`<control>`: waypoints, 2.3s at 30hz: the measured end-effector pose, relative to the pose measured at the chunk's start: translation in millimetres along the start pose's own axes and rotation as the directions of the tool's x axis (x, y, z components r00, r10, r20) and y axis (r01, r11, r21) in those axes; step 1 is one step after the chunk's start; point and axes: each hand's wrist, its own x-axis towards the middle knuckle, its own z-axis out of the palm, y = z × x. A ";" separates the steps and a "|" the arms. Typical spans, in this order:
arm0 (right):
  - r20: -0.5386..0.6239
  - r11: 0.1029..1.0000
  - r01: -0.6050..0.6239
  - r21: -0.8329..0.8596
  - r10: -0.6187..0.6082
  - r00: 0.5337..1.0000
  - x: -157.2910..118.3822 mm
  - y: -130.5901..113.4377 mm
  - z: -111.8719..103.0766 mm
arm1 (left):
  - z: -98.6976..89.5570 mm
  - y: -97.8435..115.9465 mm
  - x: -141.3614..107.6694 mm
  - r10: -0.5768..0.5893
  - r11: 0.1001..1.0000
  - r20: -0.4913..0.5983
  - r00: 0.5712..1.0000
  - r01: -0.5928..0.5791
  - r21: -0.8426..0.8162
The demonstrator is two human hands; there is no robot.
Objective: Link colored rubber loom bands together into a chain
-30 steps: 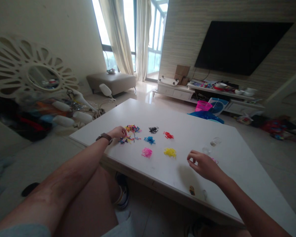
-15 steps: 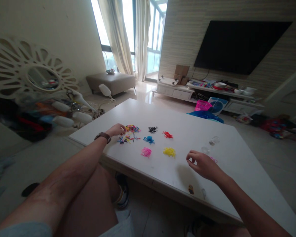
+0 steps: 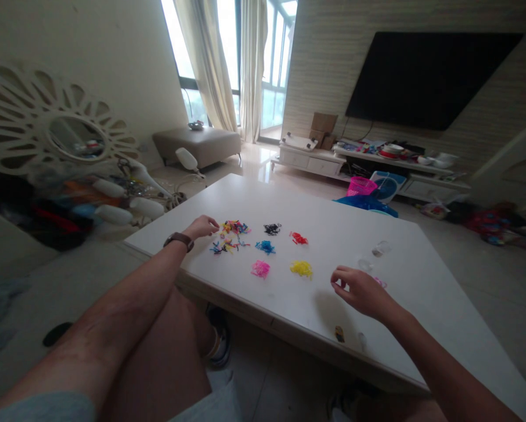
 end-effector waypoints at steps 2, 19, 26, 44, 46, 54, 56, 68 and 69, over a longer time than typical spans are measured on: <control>-0.001 1.000 -0.003 -0.002 0.003 1.000 -0.4 -0.5 0.2 | 1.3 -0.2 -0.6 0.008 0.999 0.017 1.000 -0.009 0.039; 0.020 1.000 -0.006 -0.008 0.006 1.000 -3.2 -0.5 -0.2 | 13.5 8.6 -6.4 -0.045 0.990 -0.017 0.999 0.047 0.131; 0.034 1.000 -0.002 -0.022 0.002 0.999 -3.2 -0.8 0.1 | 11.4 5.9 -5.5 -0.048 0.996 -0.030 0.998 0.050 0.071; 0.061 0.999 -0.008 -0.042 0.011 0.998 -2.9 -1.7 1.7 | 25.4 11.6 -4.6 -0.064 0.983 -0.052 0.997 0.072 0.172; 0.065 0.999 -0.009 -0.043 0.012 0.998 -3.4 -1.7 1.7 | 22.7 12.7 -4.9 -0.047 0.986 -0.062 0.997 0.056 0.160; 0.077 0.999 -0.016 -0.031 0.018 0.997 -2.1 -3.9 1.9 | 38.3 26.8 -6.1 0.176 0.976 -0.072 0.982 -0.165 0.143; 0.078 0.999 -0.016 -0.031 0.018 0.997 -1.0 -4.7 3.3 | 45.8 31.6 -5.1 0.228 0.965 -0.050 0.972 -0.218 0.146; 0.091 1.000 -0.012 -0.023 0.014 0.996 -3.0 -1.9 5.5 | 56.0 45.3 -3.3 0.342 0.924 0.009 0.940 -0.338 0.180; 0.091 1.000 -0.013 -0.021 0.015 0.996 -3.4 -1.4 5.1 | 56.5 45.1 -4.0 0.347 0.921 0.022 0.938 -0.345 0.178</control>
